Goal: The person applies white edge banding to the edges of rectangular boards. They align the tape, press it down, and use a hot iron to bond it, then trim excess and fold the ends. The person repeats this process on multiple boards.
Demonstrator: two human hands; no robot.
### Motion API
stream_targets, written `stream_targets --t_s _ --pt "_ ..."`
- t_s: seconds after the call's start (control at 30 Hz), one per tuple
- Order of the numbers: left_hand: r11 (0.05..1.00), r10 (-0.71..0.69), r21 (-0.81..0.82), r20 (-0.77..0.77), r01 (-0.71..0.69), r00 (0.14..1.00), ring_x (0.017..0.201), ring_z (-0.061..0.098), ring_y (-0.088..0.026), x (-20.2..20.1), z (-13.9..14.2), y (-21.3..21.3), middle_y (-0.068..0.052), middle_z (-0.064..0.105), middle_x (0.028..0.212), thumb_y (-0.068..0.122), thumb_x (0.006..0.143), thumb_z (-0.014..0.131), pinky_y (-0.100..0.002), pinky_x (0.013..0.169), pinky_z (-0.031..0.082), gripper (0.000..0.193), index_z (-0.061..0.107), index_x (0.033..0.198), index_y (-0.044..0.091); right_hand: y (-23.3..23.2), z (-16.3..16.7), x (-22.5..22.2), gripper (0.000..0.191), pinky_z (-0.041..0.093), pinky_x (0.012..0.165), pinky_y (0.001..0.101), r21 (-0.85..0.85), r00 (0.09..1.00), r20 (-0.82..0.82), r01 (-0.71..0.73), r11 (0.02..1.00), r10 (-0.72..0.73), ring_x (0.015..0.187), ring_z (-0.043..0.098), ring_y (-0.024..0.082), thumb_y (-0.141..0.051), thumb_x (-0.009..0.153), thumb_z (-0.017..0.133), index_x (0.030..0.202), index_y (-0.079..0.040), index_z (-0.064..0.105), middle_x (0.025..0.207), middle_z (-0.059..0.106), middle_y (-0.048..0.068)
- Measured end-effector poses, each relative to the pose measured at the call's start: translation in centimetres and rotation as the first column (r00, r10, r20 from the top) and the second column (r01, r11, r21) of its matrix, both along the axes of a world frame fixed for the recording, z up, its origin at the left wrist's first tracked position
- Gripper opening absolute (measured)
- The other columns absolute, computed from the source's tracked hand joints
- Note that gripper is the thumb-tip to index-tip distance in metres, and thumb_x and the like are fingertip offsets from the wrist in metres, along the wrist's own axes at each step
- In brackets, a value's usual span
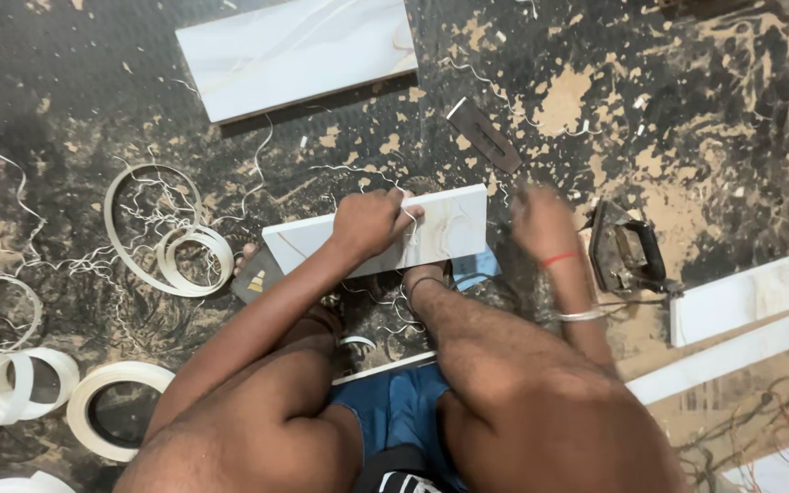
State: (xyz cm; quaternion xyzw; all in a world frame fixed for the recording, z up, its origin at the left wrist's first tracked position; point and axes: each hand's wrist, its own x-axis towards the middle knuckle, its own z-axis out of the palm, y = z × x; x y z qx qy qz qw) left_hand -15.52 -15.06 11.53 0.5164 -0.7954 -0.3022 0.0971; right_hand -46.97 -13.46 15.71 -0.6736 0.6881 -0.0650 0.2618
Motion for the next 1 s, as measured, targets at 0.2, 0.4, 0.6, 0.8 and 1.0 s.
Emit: stream_targets --t_s 0.2,0.4,0.6,0.8,1.0 --pt "0.999 0.008 0.037 0.009 -0.008 1.0 0.067 0.069 -0.038 0.0 -0.2 -0.4 -0.019 0.07 0.073 0.061 0.098 0.052 -0.051 0.06 0.054 0.06 0.069 0.093 0.004 12.4 -12.2 -0.4 0.046 0.047 0.097 0.0508 0.021 0.943 -0.331 0.032 0.999 -0.024 0.118 0.06 0.039 -0.033 0.08 0.079 0.115 -0.008 0.063 0.121 0.062 0.019" --pt "0.999 0.007 0.033 0.08 -0.01 0.997 0.067 0.069 -0.038 0.7 0.4 -1.5 -0.019 0.069 0.073 0.065 0.097 0.05 -0.052 0.056 0.053 0.064 0.069 0.087 0.005 11.0 -12.2 -1.1 0.068 0.049 0.098 0.0478 -0.106 0.987 -0.118 0.093 0.99 -0.105 0.113 0.059 0.04 -0.019 0.08 0.081 0.14 -0.013 0.049 0.124 0.061 0.02" --pt "0.988 0.048 0.137 0.178 -0.073 0.983 0.065 0.069 -0.036 2.8 0.3 -3.2 -0.017 0.069 0.07 0.068 0.099 0.046 -0.05 0.056 0.052 0.068 0.068 0.082 0.006 10.1 -11.5 1.4 0.086 0.045 0.095 0.0518 -0.018 0.99 -0.042 0.137 0.99 -0.138 0.112 0.056 0.046 -0.02 0.074 0.085 0.146 -0.005 0.041 0.122 0.058 0.027" --pt "0.996 0.092 -0.029 0.128 -0.089 0.987 0.063 0.069 -0.035 3.3 -1.5 -2.9 -0.015 0.069 0.068 0.067 0.098 0.047 -0.048 0.054 0.053 0.066 0.069 0.079 0.008 7.2 -12.0 -0.1 0.028 0.052 0.1 0.0443 -0.157 0.979 0.028 0.203 0.966 -0.202 0.114 0.066 0.037 -0.002 0.098 0.063 0.125 -0.009 0.066 0.118 0.07 0.018" --pt "0.991 0.095 -0.109 0.138 -0.08 0.986 0.063 0.07 -0.032 3.4 -3.7 -2.9 -0.015 0.07 0.069 0.068 0.101 0.046 -0.046 0.052 0.054 0.068 0.069 0.08 0.007 0.5 -10.8 2.0 0.036 0.042 0.087 0.0415 0.042 0.647 0.652 0.49 0.87 -0.395 0.09 0.046 0.03 -0.005 0.108 0.052 0.138 -0.003 0.073 0.117 0.069 0.016"
